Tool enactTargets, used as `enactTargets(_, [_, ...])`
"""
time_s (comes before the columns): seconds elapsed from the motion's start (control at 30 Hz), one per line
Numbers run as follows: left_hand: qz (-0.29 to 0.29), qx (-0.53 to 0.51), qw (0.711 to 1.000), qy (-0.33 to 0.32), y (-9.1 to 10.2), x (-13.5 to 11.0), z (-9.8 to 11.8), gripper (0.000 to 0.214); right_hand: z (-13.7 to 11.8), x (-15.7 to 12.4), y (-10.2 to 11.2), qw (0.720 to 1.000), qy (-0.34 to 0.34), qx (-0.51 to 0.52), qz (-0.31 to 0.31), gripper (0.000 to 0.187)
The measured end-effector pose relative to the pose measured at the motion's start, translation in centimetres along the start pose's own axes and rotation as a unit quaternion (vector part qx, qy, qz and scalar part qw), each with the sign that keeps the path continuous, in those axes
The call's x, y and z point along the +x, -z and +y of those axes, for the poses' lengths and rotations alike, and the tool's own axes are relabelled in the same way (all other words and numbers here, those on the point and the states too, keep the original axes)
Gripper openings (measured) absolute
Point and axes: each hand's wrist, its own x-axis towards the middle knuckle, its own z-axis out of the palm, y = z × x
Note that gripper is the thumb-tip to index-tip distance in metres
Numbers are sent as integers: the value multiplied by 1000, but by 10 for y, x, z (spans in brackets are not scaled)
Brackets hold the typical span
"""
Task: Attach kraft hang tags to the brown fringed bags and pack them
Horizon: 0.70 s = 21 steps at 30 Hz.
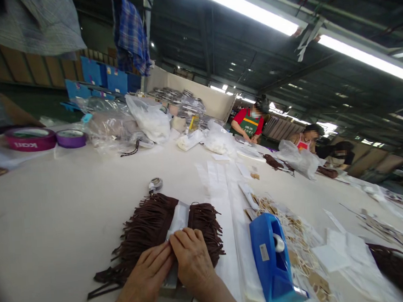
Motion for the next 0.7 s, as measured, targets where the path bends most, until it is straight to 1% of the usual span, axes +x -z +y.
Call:
enactTargets(0.07, [17,-18,1000,9,-2,-2,0,46,-3,-6,-9,999,16,-39,25,32])
enactTargets(0.13, [29,-24,999,19,-7,-6,-1,41,-3,-8,-14,997,34,-62,27,30])
enactTargets(0.23, [56,-9,998,27,-12,-13,-3,30,0,-10,-16,996,51,-73,29,29])
enactTargets(0.3, [59,-8,998,32,-12,-18,-5,24,3,-13,-17,994,61,-77,47,29])
enactTargets(0.37, [44,-17,998,31,-10,-21,-10,21,5,-18,-21,991,70,-77,83,26])
enactTargets(0.47, [16,-30,999,32,-10,-14,-23,27,11,-24,-38,977,83,-82,176,15])
enactTargets(0.5, [-4,-33,999,43,-12,-6,-29,29,14,-25,-47,970,89,-90,210,13])
enactTargets(0.53, [-39,-38,996,65,-15,4,-35,30,16,-25,-56,960,92,-100,243,12])
enactTargets(0.6, [-126,-49,984,116,-24,31,-48,34,22,-23,-73,941,103,-125,296,10])
enactTargets(0.67, [-192,-53,968,153,-36,59,-61,40,27,-19,-84,928,110,-152,322,10])
enactTargets(0.7, [-208,-52,964,160,-43,72,-67,42,28,-17,-85,928,105,-165,316,10])
